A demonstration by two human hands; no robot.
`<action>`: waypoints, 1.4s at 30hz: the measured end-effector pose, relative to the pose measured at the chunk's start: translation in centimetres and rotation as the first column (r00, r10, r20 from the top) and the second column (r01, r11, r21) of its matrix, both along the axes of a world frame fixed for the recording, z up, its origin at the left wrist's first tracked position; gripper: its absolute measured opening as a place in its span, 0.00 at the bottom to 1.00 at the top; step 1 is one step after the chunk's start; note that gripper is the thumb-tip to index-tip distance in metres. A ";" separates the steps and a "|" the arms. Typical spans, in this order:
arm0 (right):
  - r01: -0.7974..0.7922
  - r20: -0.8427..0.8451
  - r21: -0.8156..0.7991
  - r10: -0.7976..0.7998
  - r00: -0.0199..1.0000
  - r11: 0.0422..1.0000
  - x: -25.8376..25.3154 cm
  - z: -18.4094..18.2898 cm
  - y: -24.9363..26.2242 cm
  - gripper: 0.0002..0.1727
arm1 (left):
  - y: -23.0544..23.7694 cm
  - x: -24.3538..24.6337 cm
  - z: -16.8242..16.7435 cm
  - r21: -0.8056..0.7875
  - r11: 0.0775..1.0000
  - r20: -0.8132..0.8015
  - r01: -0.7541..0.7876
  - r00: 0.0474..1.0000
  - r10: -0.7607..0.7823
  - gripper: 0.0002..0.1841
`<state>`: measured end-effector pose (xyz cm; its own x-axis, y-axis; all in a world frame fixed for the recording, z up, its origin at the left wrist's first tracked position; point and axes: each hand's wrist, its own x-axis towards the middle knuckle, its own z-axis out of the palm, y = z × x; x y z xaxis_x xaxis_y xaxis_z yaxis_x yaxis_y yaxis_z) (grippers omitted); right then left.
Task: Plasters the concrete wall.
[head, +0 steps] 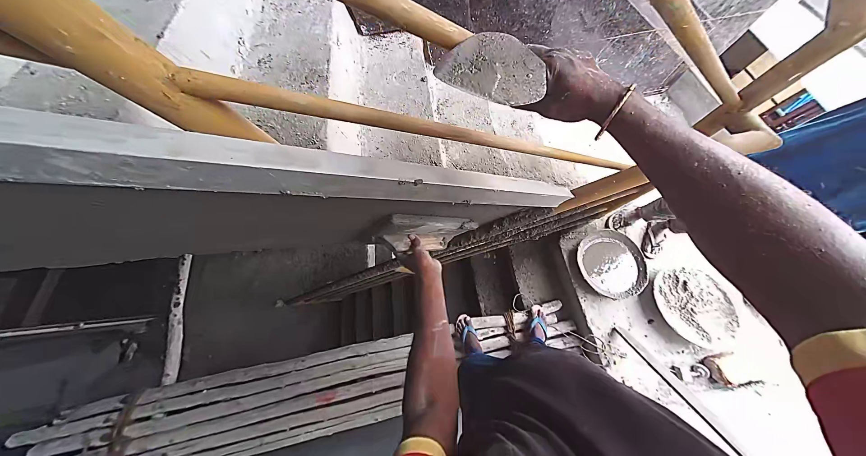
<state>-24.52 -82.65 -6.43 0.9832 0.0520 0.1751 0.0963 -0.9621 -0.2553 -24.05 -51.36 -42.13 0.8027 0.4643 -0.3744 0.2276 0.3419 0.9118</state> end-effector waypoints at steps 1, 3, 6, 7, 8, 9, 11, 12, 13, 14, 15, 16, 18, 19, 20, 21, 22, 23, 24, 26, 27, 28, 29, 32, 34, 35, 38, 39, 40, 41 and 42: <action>-0.003 0.019 -0.002 0.003 1.000 1.000 0.0 -0.1 0.0 0.34 | -1.5 -0.7 0.0 -0.031 0.999 -0.007 0.006 1.000 -0.007 0.34; 0.003 0.019 0.008 -0.003 1.000 1.000 -0.1 -0.1 0.1 0.35 | -4.3 -2.2 0.2 -0.067 0.998 -0.008 0.017 1.000 -0.018 0.36; 0.006 0.013 0.009 -0.006 1.000 1.000 -0.1 0.0 0.1 0.35 | -8.1 -3.8 1.1 -0.059 0.998 -0.002 0.014 1.000 -0.014 0.38; -0.007 0.014 0.012 0.007 1.000 1.000 -0.2 0.2 0.2 0.33 | -9.2 -4.3 1.4 -0.061 0.998 -0.004 0.016 1.000 -0.016 0.39; -0.020 0.015 0.010 0.020 1.000 1.000 -0.3 0.3 0.3 0.32 | -10.1 -4.7 1.9 -0.062 0.998 -0.012 0.023 1.000 -0.024 0.39; -0.032 0.018 0.001 0.032 0.999 0.999 -0.3 0.4 0.3 0.30 | -10.9 -5.1 2.3 -0.061 0.998 -0.015 0.029 0.999 -0.030 0.39; -0.047 0.019 -0.019 0.047 0.999 0.999 -0.2 0.2 0.2 0.29 | -11.9 -5.6 2.9 -0.058 0.998 -0.011 0.032 0.999 -0.032 0.38; -0.039 0.008 -0.026 0.039 0.999 0.999 -0.1 0.2 0.1 0.28 | -12.1 -5.7 3.1 -0.055 0.998 -0.008 0.032 0.999 -0.032 0.38; -0.030 0.001 -0.035 0.030 1.000 0.999 0.0 0.0 0.0 0.25 | -12.2 -5.9 3.1 -0.056 0.998 -0.009 0.035 0.999 -0.035 0.37; -0.030 0.000 -0.043 0.030 1.000 0.999 0.2 -0.1 0.0 0.23 | -12.2 -5.8 3.1 -0.062 0.997 -0.010 0.037 0.999 -0.038 0.37; -0.036 -0.005 -0.045 0.036 0.999 0.998 0.1 -0.1 0.1 0.22 | -12.1 -5.8 3.1 -0.073 0.997 -0.012 0.040 0.999 -0.041 0.38; -0.043 -0.008 -0.050 0.043 0.999 0.998 0.1 0.1 0.1 0.22 | -12.1 -5.7 3.2 -0.089 0.995 -0.011 0.040 0.999 -0.041 0.38; -0.058 -0.010 -0.061 0.057 0.998 0.996 0.0 0.2 0.1 0.21 | -12.0 -5.7 3.5 -0.122 0.992 -0.020 0.037 0.999 -0.040 0.36; -0.070 -0.004 -0.067 0.070 0.998 0.995 0.0 0.0 0.0 0.22 | -12.0 -5.8 3.8 -0.132 0.991 -0.030 0.037 0.999 -0.042 0.35; -0.083 0.010 -0.065 0.083 0.996 0.994 0.1 -0.1 -0.2 0.23 | -12.0 -5.8 4.1 -0.137 0.990 -0.033 0.040 0.998 -0.045 0.34; -0.090 0.017 -0.063 0.091 0.996 0.994 0.2 -0.1 -0.3 0.23 | -12.0 -5.7 4.4 -0.150 0.988 -0.034 0.047 0.998 -0.053 0.34; -0.089 0.012 -0.066 0.090 0.996 0.994 0.2 -0.2 -0.2 0.23 | -11.9 -5.8 4.8 -0.168 0.984 -0.036 0.053 0.998 -0.060 0.33; -0.084 0.010 -0.073 0.085 0.996 0.994 0.2 -0.1 -0.2 0.22 | -11.8 -5.8 5.3 -0.193 0.980 -0.038 0.050 0.998 -0.059 0.32; -0.082 0.013 -0.069 0.083 0.997 0.994 0.1 -0.1 -0.1 0.22 | -11.6 -5.8 5.9 -0.220 0.974 -0.044 0.045 0.997 -0.056 0.32; -0.079 0.017 -0.059 0.081 0.997 0.995 -0.1 -0.1 0.0 0.22 | -11.0 -5.6 7.0 -0.260 0.965 -0.056 0.035 0.997 -0.051 0.31; -0.080 0.022 -0.055 0.082 0.996 0.995 -0.1 0.0 0.0 0.22 | -10.5 -5.3 7.4 -0.271 0.962 -0.052 0.033 0.997 -0.049 0.32; -0.078 0.021 -0.054 0.079 0.997 0.995 -0.1 0.0 0.0 0.23 | -9.9 -5.1 7.6 -0.271 0.962 -0.052 0.035 0.997 -0.051 0.31; -0.071 0.016 -0.056 0.072 0.997 0.996 -0.1 0.0 0.0 0.23 | -9.1 -4.8 7.8 -0.273 0.961 -0.048 0.038 0.997 -0.053 0.31; -0.043 -0.003 -0.052 0.043 0.999 0.998 -0.3 0.1 0.3 0.22 | -5.9 -3.6 9.2 -0.282 0.959 -0.060 0.030 0.997 -0.049 0.30; -0.025 0.001 -0.045 0.025 1.000 0.999 -0.3 0.3 0.5 0.21 | -3.2 -2.2 10.5 -0.277 0.961 -0.068 0.017 0.997 -0.037 0.28; -0.014 -0.007 -0.042 0.014 1.000 0.999 -0.4 0.3 0.6 0.20 | -1.6 -1.5 10.9 -0.277 0.961 -0.072 0.011 0.997 -0.032 0.28; -0.003 0.006 -0.026 0.003 1.000 1.000 -0.5 0.2 0.6 0.20 | 4.1 1.3 11.8 -0.274 0.962 -0.049 0.012 0.998 -0.027 0.25; -0.003 0.020 -0.029 0.003 1.000 1.000 -0.4 0.0 0.5 0.21 | 6.2 2.2 12.1 -0.257 0.966 -0.037 0.012 0.999 -0.022 0.24; 0.007 0.022 -0.032 -0.006 1.000 0.999 -0.4 0.0 0.6 0.21 | 8.6 3.1 12.3 -0.238 0.971 -0.022 0.015 1.000 -0.021 0.25; 0.018 0.019 -0.031 -0.017 1.000 0.999 -0.4 0.0 0.7 0.22 | 11.0 3.9 12.4 -0.217 0.976 -0.009 0.016 1.000 -0.019 0.25; 0.026 0.012 -0.025 -0.026 1.000 0.999 -0.5 0.1 0.7 0.24 | 13.4 4.5 12.4 -0.198 0.980 0.002 0.024 1.000 -0.024 0.25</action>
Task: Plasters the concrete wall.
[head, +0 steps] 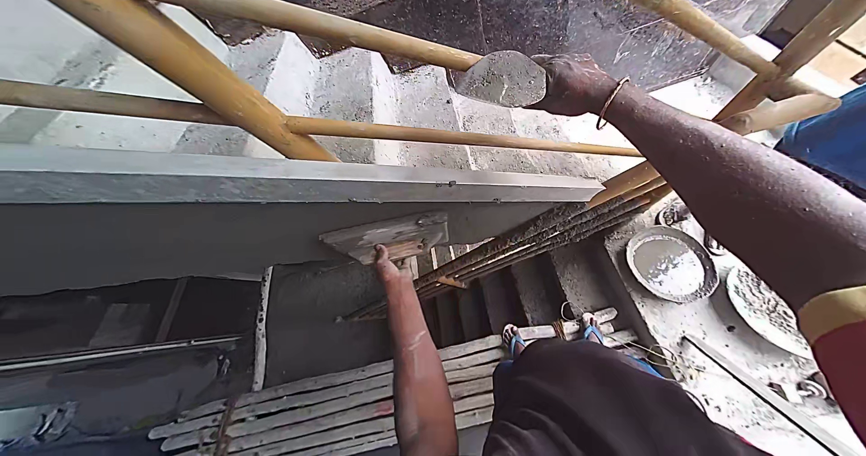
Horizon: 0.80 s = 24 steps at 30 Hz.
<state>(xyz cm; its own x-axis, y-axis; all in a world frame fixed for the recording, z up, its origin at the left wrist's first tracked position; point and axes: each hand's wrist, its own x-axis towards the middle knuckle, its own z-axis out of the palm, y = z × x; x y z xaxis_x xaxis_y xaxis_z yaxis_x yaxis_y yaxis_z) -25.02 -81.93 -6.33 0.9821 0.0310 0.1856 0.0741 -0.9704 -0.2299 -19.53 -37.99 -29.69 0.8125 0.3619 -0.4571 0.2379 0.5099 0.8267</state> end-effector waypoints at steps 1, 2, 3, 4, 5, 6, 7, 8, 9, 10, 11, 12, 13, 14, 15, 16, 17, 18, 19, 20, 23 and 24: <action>0.010 -0.012 0.016 -0.010 1.000 1.000 0.0 0.1 0.1 0.26 | 2.3 0.3 0.1 0.019 1.000 0.003 -0.004 1.000 0.004 0.26; 0.014 -0.005 0.034 -0.014 1.000 0.999 0.1 0.0 -0.1 0.29 | 4.3 0.2 0.3 0.040 0.999 0.001 -0.015 1.000 0.015 0.26; 0.018 0.016 0.051 -0.019 1.000 0.999 0.3 -0.2 -0.2 0.30 | 5.8 -0.2 0.5 0.063 0.997 0.000 -0.033 0.999 0.033 0.27; 0.021 0.041 0.083 -0.024 0.999 0.996 0.1 -0.4 -0.1 0.32 | 7.0 -1.0 0.6 0.087 0.995 -0.004 -0.047 0.999 0.048 0.27; 0.031 0.079 0.113 -0.040 0.996 0.993 -0.7 -0.7 0.6 0.33 | 8.0 -2.2 0.6 0.107 0.993 -0.014 -0.057 0.998 0.059 0.28; 0.043 0.146 0.147 -0.064 0.987 0.988 -1.9 -1.0 1.7 0.33 | 8.6 -3.4 0.6 0.116 0.992 -0.021 -0.053 0.998 0.056 0.28; 0.060 0.218 0.160 -0.095 0.971 0.985 -3.5 -1.5 2.9 0.34 | 8.8 -4.5 0.4 0.121 0.992 -0.031 -0.045 0.998 0.049 0.28; 0.093 0.256 0.172 -0.136 0.957 0.981 -5.3 -2.5 4.7 0.34 | 9.1 -5.8 0.0 0.127 0.991 -0.048 -0.051 0.997 0.058 0.28; 0.131 0.268 0.204 -0.184 0.946 0.970 -7.3 -3.8 6.9 0.33 | 9.3 -6.9 -0.5 0.129 0.990 -0.065 -0.057 0.996 0.066 0.28; 0.164 0.259 0.250 -0.229 0.938 0.954 -9.5 -5.6 9.3 0.30 | 9.3 -7.9 -1.1 0.120 0.991 -0.084 -0.055 0.994 0.065 0.28; 0.216 0.165 0.290 -0.271 0.948 0.932 -11.8 -7.8 11.6 0.26 | 9.2 -9.0 -1.7 0.106 0.993 -0.107 -0.046 0.993 0.057 0.28; 0.298 -0.007 0.297 -0.311 0.951 0.907 -13.8 -10.2 13.6 0.23 | 9.0 -9.8 -2.4 0.086 0.996 -0.124 -0.032 0.991 0.042 0.28; 0.370 -0.194 0.256 -0.328 0.925 0.893 -15.3 -12.6 15.2 0.21 | 8.4 -10.4 -3.0 0.068 0.998 -0.139 -0.016 0.990 0.025 0.28; 0.417 -0.366 0.199 -0.327 0.871 0.887 -16.6 -14.9 16.6 0.22 | 7.6 -11.1 -3.2 0.050 0.999 -0.158 0.006 0.987 0.002 0.27; 0.430 -0.469 0.157 -0.316 0.825 0.889 -18.2 -17.6 17.6 0.24 | 6.9 -12.0 -3.3 0.029 0.999 -0.178 0.040 0.983 -0.034 0.28; 0.414 -0.501 0.134 -0.299 0.812 0.900 -19.7 -20.3 18.1 0.26 | 6.1 -12.6 -3.4 0.010 0.998 -0.197 0.068 0.978 -0.065 0.28; 0.385 -0.485 0.140 -0.276 0.830 0.912 -21.4 -22.4 18.4 0.28 | 5.5 -13.1 -3.6 -0.004 0.996 -0.211 0.088 0.974 -0.087 0.28; 0.354 -0.442 0.150 -0.258 0.859 0.923 -23.1 -24.2 18.7 0.27 | 4.8 -13.7 -3.9 -0.016 0.995 -0.221 0.094 0.971 -0.095 0.28; 0.320 -0.381 0.146 -0.246 0.891 0.936 -24.6 -25.4 18.8 0.25 | 4.0 -14.2 -3.9 -0.030 0.993 -0.232 0.110 0.966 -0.114 0.27; 0.293 -0.313 0.132 -0.240 0.919 0.947 -25.9 -26.4 18.8 0.23 | 3.2 -14.7 -3.9 -0.038 0.991 -0.246 0.130 0.960 -0.136 0.25; 0.217 -0.136 0.022 -0.212 0.968 0.976 -28.5 -28.5 17.7 0.16 | 0.6 -16.3 -3.8 -0.065 0.981 -0.283 0.182 0.939 -0.193 0.25; 0.202 -0.080 -0.018 -0.203 0.976 0.979 -28.9 -29.2 17.2 0.15 | -0.2 -16.8 -3.9 -0.062 0.981 -0.289 0.182 0.938 -0.193 0.26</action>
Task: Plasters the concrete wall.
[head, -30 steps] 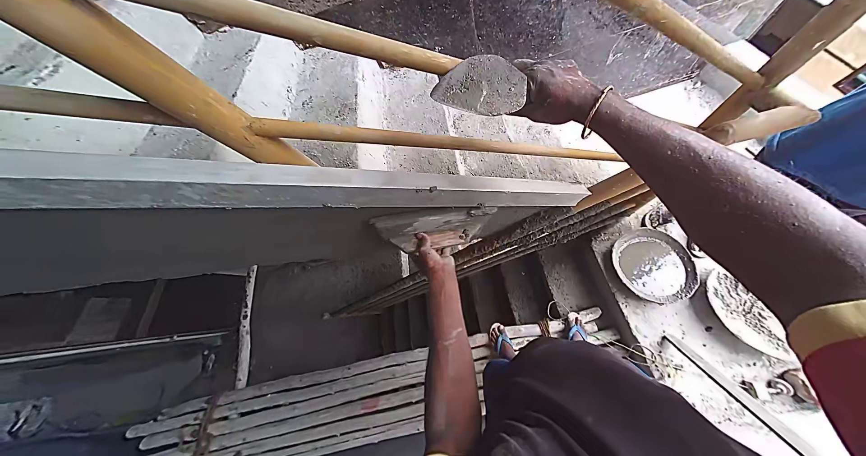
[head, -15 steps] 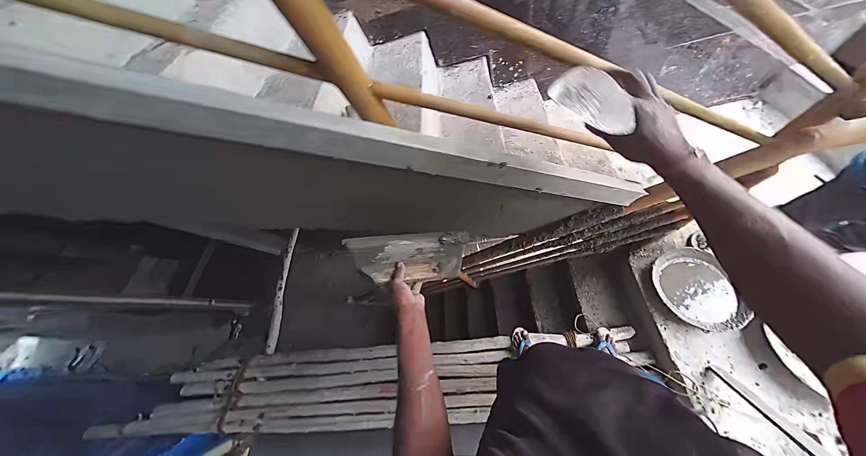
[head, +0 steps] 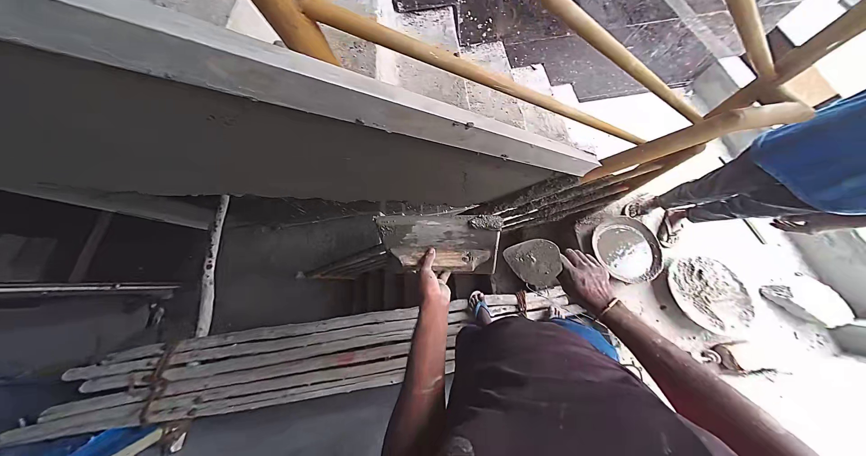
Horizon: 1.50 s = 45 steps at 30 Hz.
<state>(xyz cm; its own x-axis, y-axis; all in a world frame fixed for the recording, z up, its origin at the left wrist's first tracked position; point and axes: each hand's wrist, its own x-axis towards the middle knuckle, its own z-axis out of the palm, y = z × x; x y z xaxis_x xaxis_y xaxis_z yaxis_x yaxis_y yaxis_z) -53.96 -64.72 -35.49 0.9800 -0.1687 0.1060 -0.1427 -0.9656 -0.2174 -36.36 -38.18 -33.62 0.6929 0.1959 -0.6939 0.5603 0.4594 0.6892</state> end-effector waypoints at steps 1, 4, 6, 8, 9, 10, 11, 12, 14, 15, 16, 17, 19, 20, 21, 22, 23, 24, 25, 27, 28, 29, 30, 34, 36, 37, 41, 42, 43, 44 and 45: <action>-0.001 0.018 -0.026 0.002 1.000 1.000 -0.3 -0.4 -0.5 0.14 | -0.7 -0.5 -0.1 0.004 1.000 -0.002 -0.006 1.000 0.006 0.27; 0.022 0.025 -0.007 -0.022 0.999 1.000 -1.1 -0.4 -2.6 0.15 | -3.1 -2.2 -0.1 0.005 1.000 0.025 -0.022 0.999 0.022 0.29; 0.026 0.000 0.021 -0.026 1.000 0.999 -1.9 0.0 -4.4 0.17 | -4.8 -3.5 0.4 0.035 0.999 0.067 -0.030 0.997 0.028 0.30; 0.018 -0.018 0.025 -0.017 1.000 1.000 -2.8 0.3 -6.5 0.16 | -6.5 -4.9 0.9 0.062 0.998 0.127 -0.026 0.992 0.018 0.32; 0.008 -0.023 0.027 -0.007 1.000 1.000 -3.1 0.3 -7.6 0.16 | -7.6 -5.5 1.1 0.073 0.997 0.161 -0.024 0.987 0.012 0.34; -0.002 -0.041 0.040 0.003 0.999 0.999 -3.4 0.4 -8.5 0.16 | -8.6 -6.2 1.3 0.089 0.996 0.193 -0.023 0.981 0.006 0.35; -0.012 -0.048 0.060 0.015 0.999 0.998 -3.7 0.3 -9.3 0.16 | -9.5 -7.1 1.4 0.108 0.994 0.220 -0.020 0.976 -0.004 0.36; -0.020 -0.038 0.077 0.023 0.999 0.997 -3.7 0.3 -9.9 0.16 | -10.4 -7.9 1.5 0.130 0.991 0.250 -0.022 0.968 -0.012 0.37; -0.028 0.007 0.092 0.027 1.000 0.995 -3.3 0.4 -10.7 0.15 | -12.3 -9.5 1.5 0.180 0.983 0.318 -0.025 0.948 -0.034 0.37; -0.033 0.042 0.091 0.029 0.999 0.995 -3.1 0.5 -11.0 0.14 | -13.2 -10.2 1.4 0.209 0.977 0.344 -0.034 0.938 -0.041 0.37; -0.039 0.084 0.094 0.031 0.996 0.995 -3.0 0.5 -11.3 0.14 | -14.0 -10.9 1.3 0.232 0.972 0.362 -0.042 0.931 -0.046 0.36; -0.057 0.149 0.106 0.040 0.988 0.993 -3.0 0.5 -11.7 0.13 | -14.6 -11.5 1.3 0.248 0.967 0.377 -0.056 0.925 -0.043 0.36; -0.128 0.279 0.219 0.064 0.958 0.967 -3.6 0.1 -13.1 0.14 | -15.3 -12.1 1.2 0.249 0.966 0.403 -0.073 0.915 -0.035 0.36; -0.179 0.291 0.329 0.081 0.953 0.927 -4.2 0.0 -14.2 0.17 | -15.5 -12.4 1.2 0.238 0.969 0.409 -0.073 0.912 -0.032 0.35; -0.210 0.253 0.449 0.102 0.962 0.869 -4.8 -0.1 -15.6 0.20 | -15.7 -12.5 1.3 0.220 0.973 0.417 -0.075 0.908 -0.024 0.35; -0.211 0.202 0.549 0.116 0.972 0.809 -5.4 -0.3 -17.1 0.23 | -15.8 -12.7 1.3 0.200 0.977 0.428 -0.077 0.904 -0.016 0.34; -0.202 0.161 0.617 0.129 0.978 0.761 -6.1 -0.7 -18.6 0.26 | -15.8 -12.9 1.3 0.180 0.981 0.435 -0.080 0.900 -0.007 0.34; -0.200 0.137 0.651 0.146 0.980 0.732 -6.6 -1.3 -20.1 0.28 | -15.9 -13.0 1.3 0.163 0.983 0.440 -0.082 0.898 0.002 0.33; -0.209 0.125 0.658 0.169 0.978 0.724 -7.2 -1.8 -21.4 0.30 | -16.0 -13.2 1.3 0.153 0.984 0.444 -0.088 0.896 0.011 0.33; -0.261 0.130 0.626 0.231 0.964 0.735 -8.0 -2.4 -23.5 0.33 | -16.3 -13.9 1.7 0.141 0.985 0.442 -0.098 0.897 0.027 0.32; -0.294 0.136 0.609 0.268 0.954 0.736 -8.2 -2.5 -24.3 0.33 | -16.5 -14.2 1.9 0.135 0.986 0.443 -0.103 0.896 0.033 0.32; -0.318 0.121 0.602 0.310 0.943 0.732 -8.2 -2.4 -24.9 0.34 | -16.6 -14.6 2.2 0.134 0.985 0.441 -0.108 0.897 0.038 0.31; -0.342 0.101 0.587 0.352 0.930 0.734 -8.1 -2.3 -25.4 0.34 | -16.8 -14.9 2.4 0.133 0.985 0.437 -0.113 0.898 0.044 0.30; -0.425 0.018 0.504 0.483 0.875 0.752 -7.2 -1.8 -26.5 0.31 | -17.4 -16.0 3.2 0.157 0.982 0.400 -0.103 0.916 0.032 0.28; -0.460 0.008 0.462 0.515 0.857 0.759 -6.8 -2.2 -26.6 0.29 | -17.4 -16.4 3.1 0.158 0.984 0.395 -0.085 0.918 0.016 0.27; -0.472 0.006 0.449 0.525 0.851 0.759 -6.6 -2.2 -26.6 0.29 | -17.5 -16.5 3.0 0.155 0.985 0.395 -0.076 0.919 0.009 0.27; -0.476 0.001 0.459 0.535 0.845 0.750 -6.1 -2.8 -26.4 0.32 | -17.0 -16.3 2.2 0.138 0.990 0.393 -0.035 0.919 -0.022 0.27; -0.483 0.015 0.453 0.536 0.844 0.749 -6.1 -2.9 -26.2 0.32 | -16.8 -16.3 2.0 0.140 0.990 0.393 -0.034 0.919 -0.024 0.28; -0.489 0.021 0.445 0.537 0.843 0.750 -6.1 -3.1 -26.0 0.31 | -16.5 -16.2 1.7 0.145 0.989 0.393 -0.036 0.919 -0.024 0.27; -0.493 0.023 0.436 0.538 0.843 0.753 -6.1 -3.2 -25.8 0.30 | -16.2 -16.1 1.4 0.147 0.988 0.391 -0.038 0.920 -0.023 0.28; -0.495 0.022 0.435 0.541 0.841 0.752 -6.2 -3.2 -25.5 0.30 | -15.8 -15.9 1.0 0.145 0.989 0.388 -0.035 0.922 -0.025 0.28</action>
<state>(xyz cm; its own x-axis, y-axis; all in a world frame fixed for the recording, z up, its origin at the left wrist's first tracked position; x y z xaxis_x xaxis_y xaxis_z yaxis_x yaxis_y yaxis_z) -60.12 -90.25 -38.71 0.9306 0.3634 0.0434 0.3106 -0.7217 -0.6185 -52.30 -53.99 -32.62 0.9001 0.2787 -0.3348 0.2339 0.3391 0.9112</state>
